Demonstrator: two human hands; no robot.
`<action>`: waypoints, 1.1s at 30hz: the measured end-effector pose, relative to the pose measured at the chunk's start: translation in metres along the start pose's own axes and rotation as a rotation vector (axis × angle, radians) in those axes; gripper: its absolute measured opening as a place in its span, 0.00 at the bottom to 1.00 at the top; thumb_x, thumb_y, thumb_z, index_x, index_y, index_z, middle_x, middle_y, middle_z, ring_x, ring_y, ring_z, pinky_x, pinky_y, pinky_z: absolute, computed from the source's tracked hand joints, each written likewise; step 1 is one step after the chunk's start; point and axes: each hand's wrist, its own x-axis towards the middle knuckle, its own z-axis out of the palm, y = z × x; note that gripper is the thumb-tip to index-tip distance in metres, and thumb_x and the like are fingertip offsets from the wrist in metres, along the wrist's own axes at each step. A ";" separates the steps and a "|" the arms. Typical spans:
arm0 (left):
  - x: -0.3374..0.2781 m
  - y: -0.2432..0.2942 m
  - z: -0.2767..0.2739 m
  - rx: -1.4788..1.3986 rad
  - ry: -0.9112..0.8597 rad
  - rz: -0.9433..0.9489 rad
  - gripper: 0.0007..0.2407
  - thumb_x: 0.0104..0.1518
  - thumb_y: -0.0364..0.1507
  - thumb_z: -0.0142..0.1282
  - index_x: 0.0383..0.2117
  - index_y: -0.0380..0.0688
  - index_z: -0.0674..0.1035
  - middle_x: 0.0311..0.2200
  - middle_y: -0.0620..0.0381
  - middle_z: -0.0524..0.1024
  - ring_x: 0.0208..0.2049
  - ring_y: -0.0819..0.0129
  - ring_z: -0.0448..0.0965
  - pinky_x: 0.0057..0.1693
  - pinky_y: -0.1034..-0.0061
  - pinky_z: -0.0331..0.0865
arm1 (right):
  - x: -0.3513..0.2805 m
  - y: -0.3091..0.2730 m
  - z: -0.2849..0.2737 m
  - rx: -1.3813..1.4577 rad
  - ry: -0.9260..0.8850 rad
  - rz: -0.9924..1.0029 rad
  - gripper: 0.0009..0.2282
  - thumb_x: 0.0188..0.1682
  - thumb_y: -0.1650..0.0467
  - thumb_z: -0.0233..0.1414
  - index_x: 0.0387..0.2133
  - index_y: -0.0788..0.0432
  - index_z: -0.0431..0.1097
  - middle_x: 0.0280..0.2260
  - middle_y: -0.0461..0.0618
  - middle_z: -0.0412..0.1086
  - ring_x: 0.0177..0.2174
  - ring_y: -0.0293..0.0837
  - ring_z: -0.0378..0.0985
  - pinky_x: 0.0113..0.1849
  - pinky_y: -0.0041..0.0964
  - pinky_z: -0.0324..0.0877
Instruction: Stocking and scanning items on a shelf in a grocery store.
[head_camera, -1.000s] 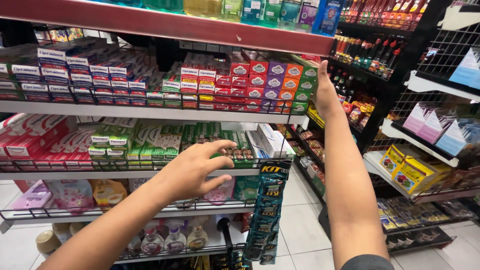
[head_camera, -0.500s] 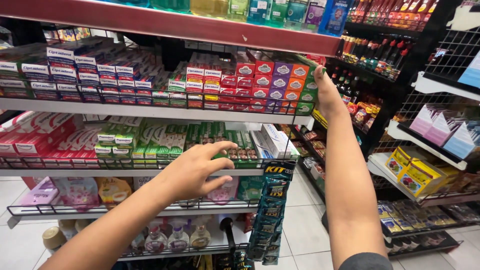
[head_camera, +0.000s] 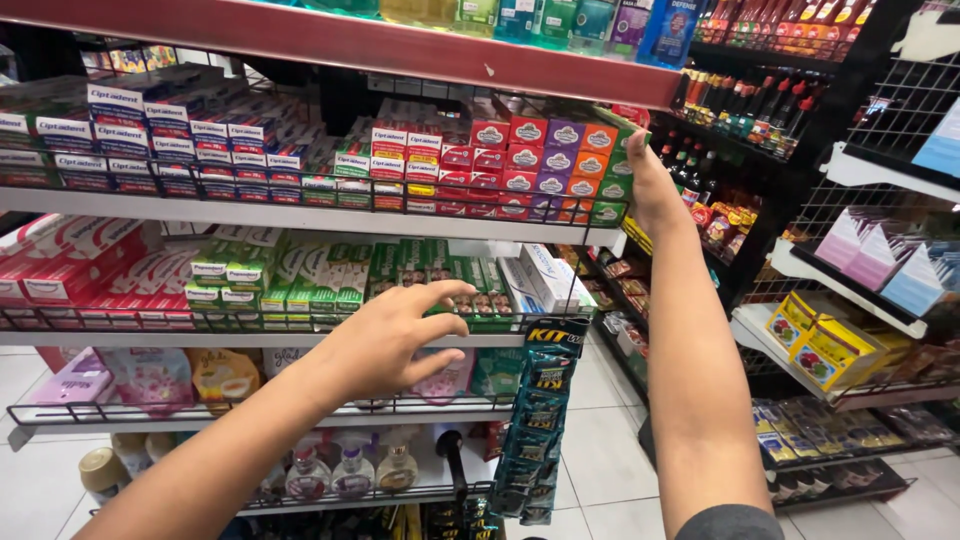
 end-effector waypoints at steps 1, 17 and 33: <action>-0.001 0.000 0.000 -0.002 0.000 -0.003 0.10 0.53 0.34 0.62 0.37 0.45 0.81 0.59 0.50 0.70 0.48 0.52 0.77 0.54 0.59 0.68 | 0.000 0.003 -0.002 0.000 -0.001 0.003 0.50 0.38 0.38 0.48 0.67 0.59 0.50 0.65 0.54 0.60 0.62 0.51 0.64 0.59 0.51 0.63; -0.147 0.018 0.140 -0.664 -0.386 -0.351 0.16 0.58 0.41 0.59 0.46 0.46 0.79 0.51 0.49 0.76 0.54 0.53 0.78 0.59 0.62 0.71 | -0.264 0.100 0.146 0.075 0.512 -0.709 0.16 0.63 0.57 0.42 0.39 0.58 0.62 0.37 0.54 0.68 0.37 0.47 0.71 0.44 0.45 0.70; -0.467 0.049 0.606 -0.545 -0.667 -1.294 0.20 0.54 0.45 0.61 0.42 0.42 0.82 0.46 0.40 0.78 0.47 0.45 0.79 0.54 0.56 0.72 | -0.562 0.578 0.188 -0.278 -0.784 1.111 0.16 0.48 0.59 0.53 0.42 0.54 0.76 0.33 0.54 0.79 0.26 0.46 0.81 0.29 0.41 0.76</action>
